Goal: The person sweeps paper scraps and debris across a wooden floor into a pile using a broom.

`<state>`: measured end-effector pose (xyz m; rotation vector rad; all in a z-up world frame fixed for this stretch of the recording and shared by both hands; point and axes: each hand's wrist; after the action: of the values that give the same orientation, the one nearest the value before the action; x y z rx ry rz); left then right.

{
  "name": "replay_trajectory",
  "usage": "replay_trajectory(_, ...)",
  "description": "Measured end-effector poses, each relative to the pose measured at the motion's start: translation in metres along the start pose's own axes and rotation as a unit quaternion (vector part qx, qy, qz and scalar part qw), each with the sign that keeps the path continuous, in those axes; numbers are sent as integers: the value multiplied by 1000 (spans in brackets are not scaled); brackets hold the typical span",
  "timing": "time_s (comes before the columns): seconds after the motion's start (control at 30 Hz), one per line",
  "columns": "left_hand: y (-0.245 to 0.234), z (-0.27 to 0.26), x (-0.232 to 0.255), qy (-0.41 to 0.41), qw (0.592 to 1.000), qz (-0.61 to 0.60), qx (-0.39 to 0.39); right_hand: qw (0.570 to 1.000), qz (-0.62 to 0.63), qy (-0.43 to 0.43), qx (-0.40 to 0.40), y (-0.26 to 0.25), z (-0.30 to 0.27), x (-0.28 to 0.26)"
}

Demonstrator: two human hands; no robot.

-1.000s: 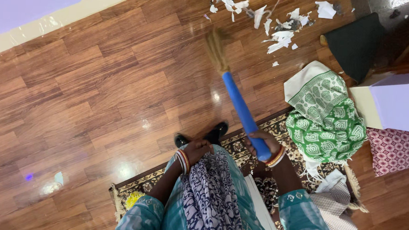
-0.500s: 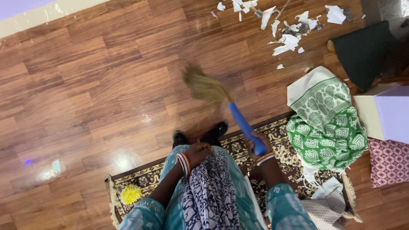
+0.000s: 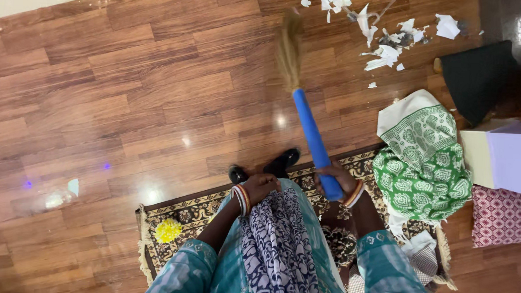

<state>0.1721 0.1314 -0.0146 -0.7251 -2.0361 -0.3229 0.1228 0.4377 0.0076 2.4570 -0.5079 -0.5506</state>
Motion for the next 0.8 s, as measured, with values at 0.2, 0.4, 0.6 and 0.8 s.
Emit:
replay_trajectory(0.2, -3, -24, -27, 22, 999, -13, 18, 967, -191, 166, -12, 49, 23, 29)
replay_trajectory(0.4, -11, -65, -45, -44, 998, 38, 20, 919, -243, 301, -79, 63, 111, 88)
replay_trajectory(0.6, -7, -82, -70, -22, 998, -32, 46, 953, -93, 284, 43, -8, 147, 119)
replay_trajectory(0.8, -8, -91, -79, -24, 997, -57, 44, 978, 135, 158, 9, -69, 111, 56)
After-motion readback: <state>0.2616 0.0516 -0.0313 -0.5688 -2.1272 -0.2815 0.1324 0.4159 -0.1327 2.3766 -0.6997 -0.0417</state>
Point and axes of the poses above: each hand's wrist, its own z-axis towards the middle knuckle, its own y-axis out of the palm, x = y × z, and after that the axes turned 13 degrees about z, right-handed
